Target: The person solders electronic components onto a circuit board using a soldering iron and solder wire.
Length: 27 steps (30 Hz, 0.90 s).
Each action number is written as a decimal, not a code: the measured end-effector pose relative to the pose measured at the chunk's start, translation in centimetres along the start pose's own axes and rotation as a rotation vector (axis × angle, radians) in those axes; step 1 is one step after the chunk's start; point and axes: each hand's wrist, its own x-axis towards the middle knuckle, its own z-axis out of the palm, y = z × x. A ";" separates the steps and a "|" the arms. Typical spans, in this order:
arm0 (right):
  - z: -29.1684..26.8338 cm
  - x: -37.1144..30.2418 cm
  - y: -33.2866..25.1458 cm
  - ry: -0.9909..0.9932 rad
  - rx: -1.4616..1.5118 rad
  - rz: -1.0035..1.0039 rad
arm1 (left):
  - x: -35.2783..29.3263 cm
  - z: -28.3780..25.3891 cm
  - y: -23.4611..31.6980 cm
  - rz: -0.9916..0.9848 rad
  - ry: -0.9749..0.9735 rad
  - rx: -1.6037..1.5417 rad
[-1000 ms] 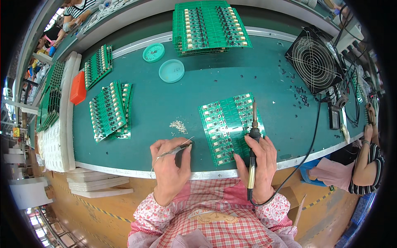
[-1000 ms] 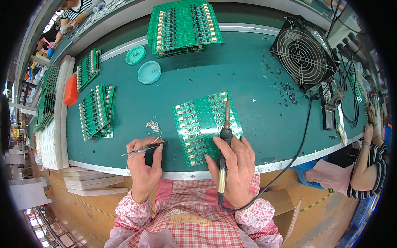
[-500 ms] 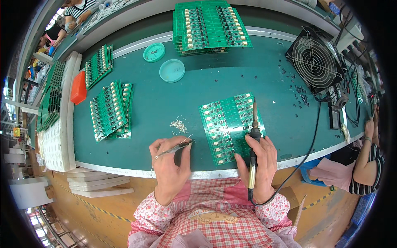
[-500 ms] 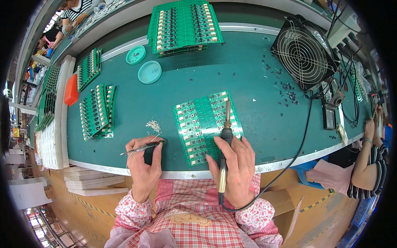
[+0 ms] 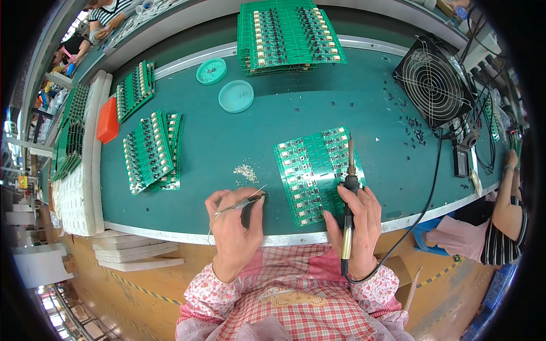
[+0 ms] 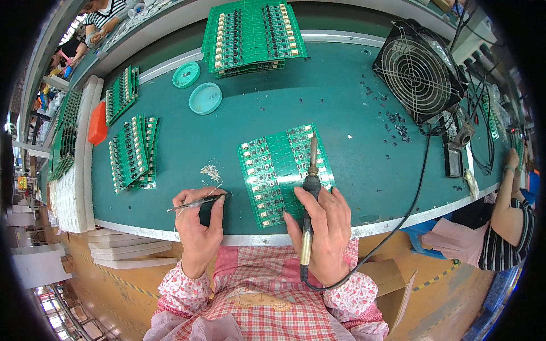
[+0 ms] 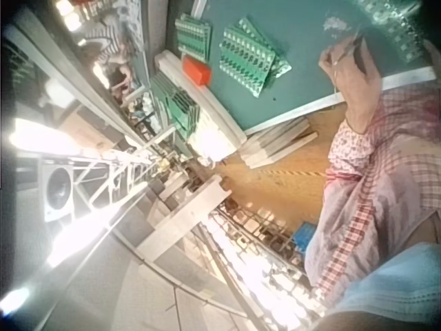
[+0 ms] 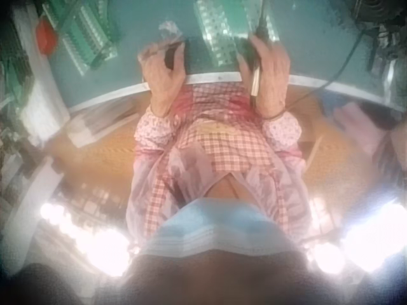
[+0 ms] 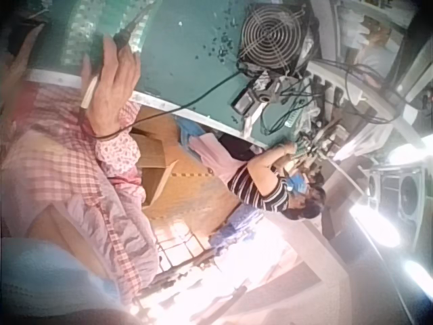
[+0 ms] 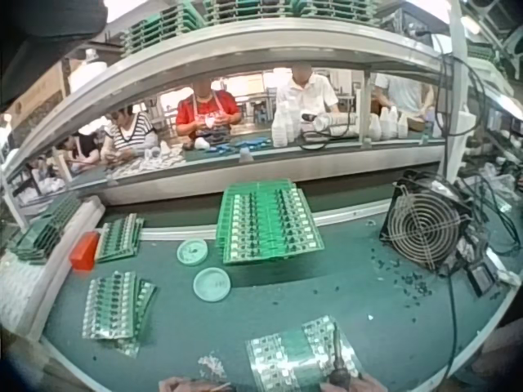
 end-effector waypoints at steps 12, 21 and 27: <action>-0.3 -0.1 0.1 0.057 0.065 -0.011 | 0.1 0.5 1.3 -0.010 -0.013 -0.099; -0.6 -0.4 0.6 0.127 0.169 -0.045 | 0.6 2.1 2.4 0.022 -0.080 -0.185; -0.7 -0.3 0.5 0.119 0.169 -0.045 | 0.7 2.4 2.6 0.041 -0.054 -0.138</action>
